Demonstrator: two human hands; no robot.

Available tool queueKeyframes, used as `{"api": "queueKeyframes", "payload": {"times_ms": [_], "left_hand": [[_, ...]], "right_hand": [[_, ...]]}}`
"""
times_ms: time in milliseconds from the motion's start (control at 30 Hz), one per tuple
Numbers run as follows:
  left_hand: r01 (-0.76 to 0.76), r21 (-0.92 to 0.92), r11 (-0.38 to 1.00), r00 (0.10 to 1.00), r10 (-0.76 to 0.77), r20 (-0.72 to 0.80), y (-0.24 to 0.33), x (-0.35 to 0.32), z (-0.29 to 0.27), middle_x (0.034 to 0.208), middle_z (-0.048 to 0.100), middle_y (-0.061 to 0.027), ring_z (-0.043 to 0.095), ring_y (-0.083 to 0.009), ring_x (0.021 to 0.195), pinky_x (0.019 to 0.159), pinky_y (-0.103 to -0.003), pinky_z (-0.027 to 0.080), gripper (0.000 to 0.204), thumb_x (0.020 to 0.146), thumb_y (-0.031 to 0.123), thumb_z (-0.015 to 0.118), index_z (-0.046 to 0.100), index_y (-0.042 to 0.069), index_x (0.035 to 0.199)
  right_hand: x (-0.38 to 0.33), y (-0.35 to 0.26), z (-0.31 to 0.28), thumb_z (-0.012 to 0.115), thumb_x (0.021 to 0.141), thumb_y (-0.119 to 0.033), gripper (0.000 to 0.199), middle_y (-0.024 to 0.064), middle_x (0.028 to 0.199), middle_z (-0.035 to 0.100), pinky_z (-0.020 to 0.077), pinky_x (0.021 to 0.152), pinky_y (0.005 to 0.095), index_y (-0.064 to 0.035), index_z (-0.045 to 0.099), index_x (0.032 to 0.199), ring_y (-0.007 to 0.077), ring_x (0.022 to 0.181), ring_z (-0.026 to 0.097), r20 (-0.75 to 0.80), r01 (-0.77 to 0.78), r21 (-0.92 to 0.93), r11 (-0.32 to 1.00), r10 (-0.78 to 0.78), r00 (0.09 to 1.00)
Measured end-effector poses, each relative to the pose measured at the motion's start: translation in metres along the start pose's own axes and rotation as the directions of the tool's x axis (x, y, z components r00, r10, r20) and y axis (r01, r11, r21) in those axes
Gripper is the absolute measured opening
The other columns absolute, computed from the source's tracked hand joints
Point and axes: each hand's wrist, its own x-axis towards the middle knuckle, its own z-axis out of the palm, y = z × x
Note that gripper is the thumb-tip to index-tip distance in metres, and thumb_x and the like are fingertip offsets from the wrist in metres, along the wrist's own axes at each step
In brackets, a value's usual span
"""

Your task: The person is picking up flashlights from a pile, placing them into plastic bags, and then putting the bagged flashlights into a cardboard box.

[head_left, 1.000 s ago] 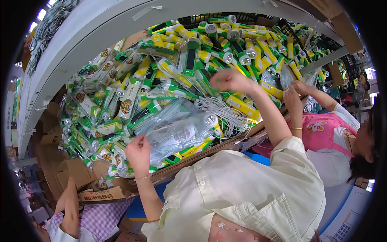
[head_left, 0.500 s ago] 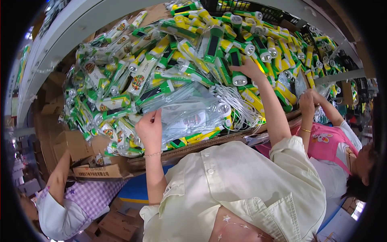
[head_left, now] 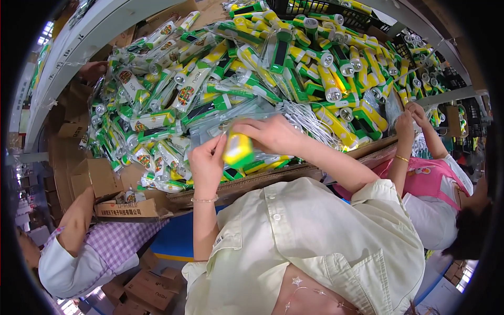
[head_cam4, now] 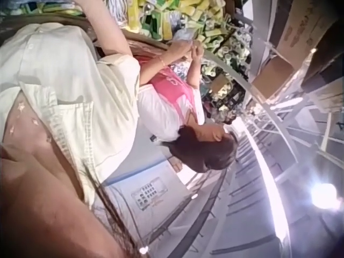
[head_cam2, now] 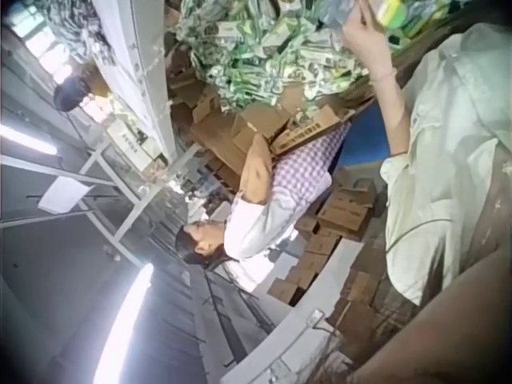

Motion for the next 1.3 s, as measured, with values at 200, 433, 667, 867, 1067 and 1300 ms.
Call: {"api": "queueKeyframes", "payload": {"times_ms": [200,433,667,867,1067,1300], "left_hand": [[0.054,0.125,0.991,0.997,-0.046,-0.061,-0.001,-0.006,-0.019,0.053,0.046,-0.0041,0.040,-0.0060,0.050,0.047,-0.026,0.033,0.021,0.086,0.015,0.059,0.066,-0.003,0.095],[-0.058,0.368,0.928,0.991,0.099,-0.095,0.006,-0.005,0.003,0.055,0.053,-0.0171,0.054,-0.0345,0.050,0.049,-0.036,0.041,0.018,0.083,0.016,0.057,0.068,0.003,0.087],[0.092,0.261,0.961,0.995,-0.081,-0.055,-0.034,-0.003,-0.002,0.051,0.045,-0.0145,0.041,-0.0187,0.044,0.048,-0.032,0.037,0.019,0.083,0.016,0.059,0.063,-0.002,0.083],[0.039,0.240,0.970,0.999,-0.032,-0.035,-0.040,0.001,-0.003,0.050,0.050,0.0006,0.046,-0.0056,0.041,0.041,-0.023,0.035,0.022,0.086,0.017,0.060,0.067,-0.004,0.084],[0.048,0.224,0.973,0.999,-0.044,-0.024,-0.041,0.000,-0.004,0.051,0.052,0.0001,0.046,-0.0059,0.041,0.042,-0.023,0.036,0.022,0.086,0.018,0.060,0.068,-0.003,0.087],[0.025,0.244,0.970,0.999,-0.012,-0.053,-0.050,0.000,0.000,0.051,0.053,-0.0013,0.047,-0.0070,0.041,0.042,-0.024,0.037,0.022,0.085,0.017,0.060,0.068,-0.004,0.088]], "right_hand": [[0.005,-0.009,0.007,0.061,0.070,-0.008,0.044,0.0120,0.085,0.061,0.0475,0.046,0.0349,-0.0080,0.052,0.113,0.0265,0.060,0.062,0.087,-0.143,-0.272,0.952,0.172,0.981],[0.001,-0.009,0.024,0.063,0.073,-0.014,0.037,0.0084,0.080,0.064,0.0509,0.058,0.0387,-0.0038,0.057,0.107,0.0286,0.072,0.064,0.222,-0.078,-0.357,0.931,0.166,0.961],[-0.051,0.076,-0.051,0.073,0.067,-0.027,0.021,0.0096,0.078,0.066,0.0507,0.070,0.0384,-0.0098,0.070,0.079,0.0272,0.078,0.064,0.265,-0.669,-0.389,0.633,0.772,0.577],[-0.106,0.090,-0.049,0.074,0.068,-0.021,0.019,0.0097,0.078,0.067,0.0504,0.069,0.0360,-0.0065,0.069,0.079,0.0269,0.074,0.064,0.191,-0.715,-0.056,0.697,0.710,0.678],[-0.106,0.085,-0.048,0.067,0.074,-0.016,0.012,0.0109,0.078,0.067,0.0498,0.065,0.0361,-0.0044,0.067,0.076,0.0284,0.072,0.064,0.118,-0.669,-0.232,0.707,0.703,0.702],[-0.077,0.060,-0.086,0.059,0.083,-0.008,0.012,0.0065,0.070,0.061,0.0477,0.056,0.0278,-0.0024,0.057,0.093,0.0157,0.058,0.062,-0.090,-0.703,0.149,0.695,0.718,0.691]]}}
